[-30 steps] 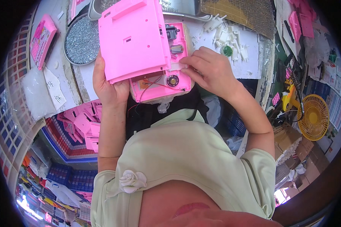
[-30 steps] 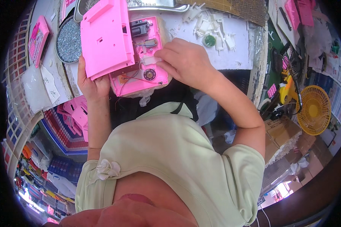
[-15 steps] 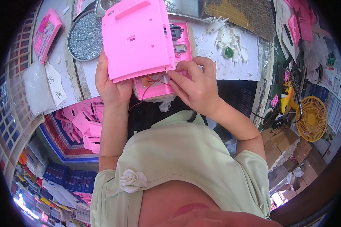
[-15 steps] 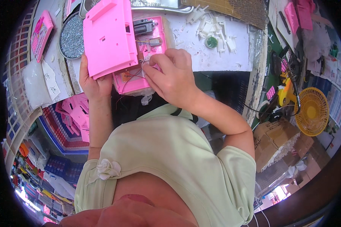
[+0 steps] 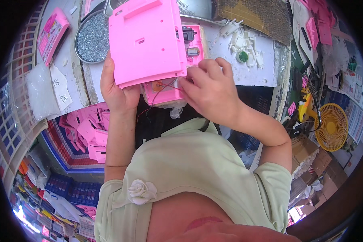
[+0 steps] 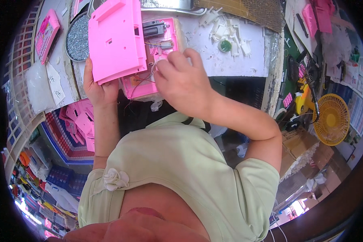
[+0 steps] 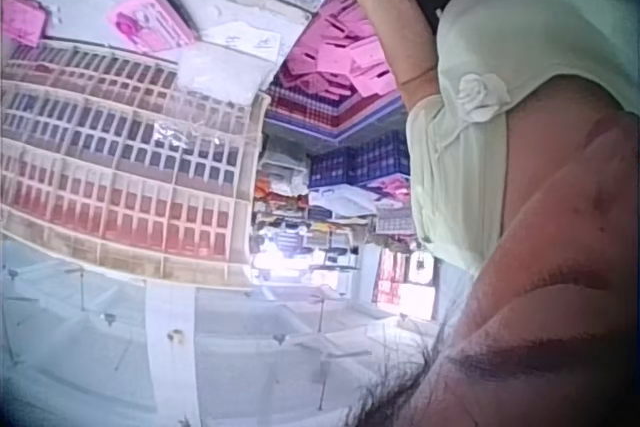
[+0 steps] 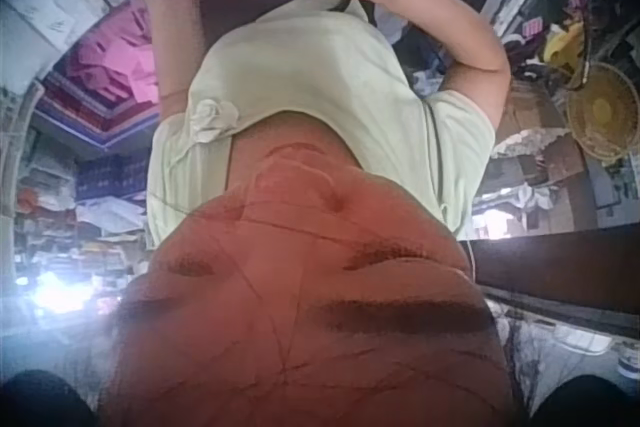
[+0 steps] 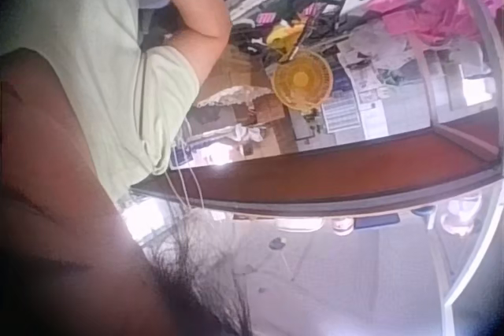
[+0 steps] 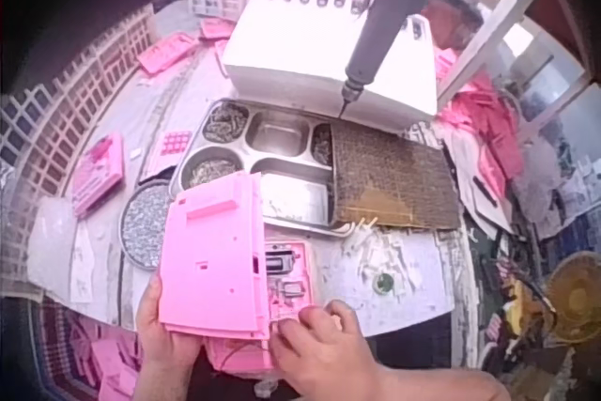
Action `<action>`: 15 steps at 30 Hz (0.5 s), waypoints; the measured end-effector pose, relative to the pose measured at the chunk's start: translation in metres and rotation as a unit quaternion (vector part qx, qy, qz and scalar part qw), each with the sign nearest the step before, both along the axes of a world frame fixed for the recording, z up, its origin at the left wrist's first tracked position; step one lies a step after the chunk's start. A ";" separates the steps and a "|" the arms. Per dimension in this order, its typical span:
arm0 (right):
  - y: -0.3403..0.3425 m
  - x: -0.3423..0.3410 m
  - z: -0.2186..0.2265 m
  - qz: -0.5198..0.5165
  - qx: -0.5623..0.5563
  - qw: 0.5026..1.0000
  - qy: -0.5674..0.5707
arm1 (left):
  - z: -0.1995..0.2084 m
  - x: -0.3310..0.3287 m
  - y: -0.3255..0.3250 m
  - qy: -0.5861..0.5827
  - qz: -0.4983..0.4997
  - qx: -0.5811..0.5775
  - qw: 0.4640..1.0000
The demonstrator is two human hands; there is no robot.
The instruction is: Assembling the electronic components and plastic casing of a toy.
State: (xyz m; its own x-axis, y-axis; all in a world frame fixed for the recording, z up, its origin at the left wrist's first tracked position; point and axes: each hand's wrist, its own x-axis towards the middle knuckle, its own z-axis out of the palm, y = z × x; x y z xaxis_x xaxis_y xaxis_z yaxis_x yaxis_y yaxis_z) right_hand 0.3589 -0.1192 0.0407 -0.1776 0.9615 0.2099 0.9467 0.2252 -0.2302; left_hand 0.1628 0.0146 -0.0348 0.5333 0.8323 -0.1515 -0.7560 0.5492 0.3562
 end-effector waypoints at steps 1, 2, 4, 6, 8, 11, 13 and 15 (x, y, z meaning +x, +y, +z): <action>0.000 0.007 0.004 -0.019 0.004 0.998 0.066 | 0.004 0.000 -0.001 0.020 0.011 0.002 1.000; 0.000 0.016 0.008 -0.039 0.007 0.990 0.133 | 0.008 0.000 -0.001 0.040 0.020 0.005 0.999; -0.001 0.034 0.007 -0.096 -0.009 0.948 0.304 | 0.012 0.001 -0.001 0.071 0.027 0.027 0.997; 0.008 0.029 0.001 -0.141 -0.032 0.807 0.573 | 0.023 0.013 -0.002 0.162 0.041 0.073 0.983; 0.015 0.030 0.003 -0.135 -0.075 0.711 0.687 | 0.031 0.020 -0.002 0.247 0.037 0.119 0.961; 0.014 0.034 -0.007 -0.152 -0.029 0.803 0.575 | 0.037 0.023 -0.003 0.365 0.003 0.225 0.903; -0.003 0.040 -0.008 -0.170 -0.036 0.848 0.501 | 0.047 0.019 -0.010 0.437 -0.034 0.342 0.831; -0.024 0.038 -0.010 -0.186 -0.082 0.886 0.416 | 0.057 0.011 -0.019 0.528 -0.070 0.409 0.741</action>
State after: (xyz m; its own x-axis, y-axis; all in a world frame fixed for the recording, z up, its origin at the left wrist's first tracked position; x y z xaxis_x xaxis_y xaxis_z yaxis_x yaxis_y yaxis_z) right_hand 0.3968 -0.1436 0.0305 0.3094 0.9505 -0.0289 0.4362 -0.1688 -0.8839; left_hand 0.1738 -0.0042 0.0223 0.5673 0.8232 -0.0211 0.2247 -0.1301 0.9657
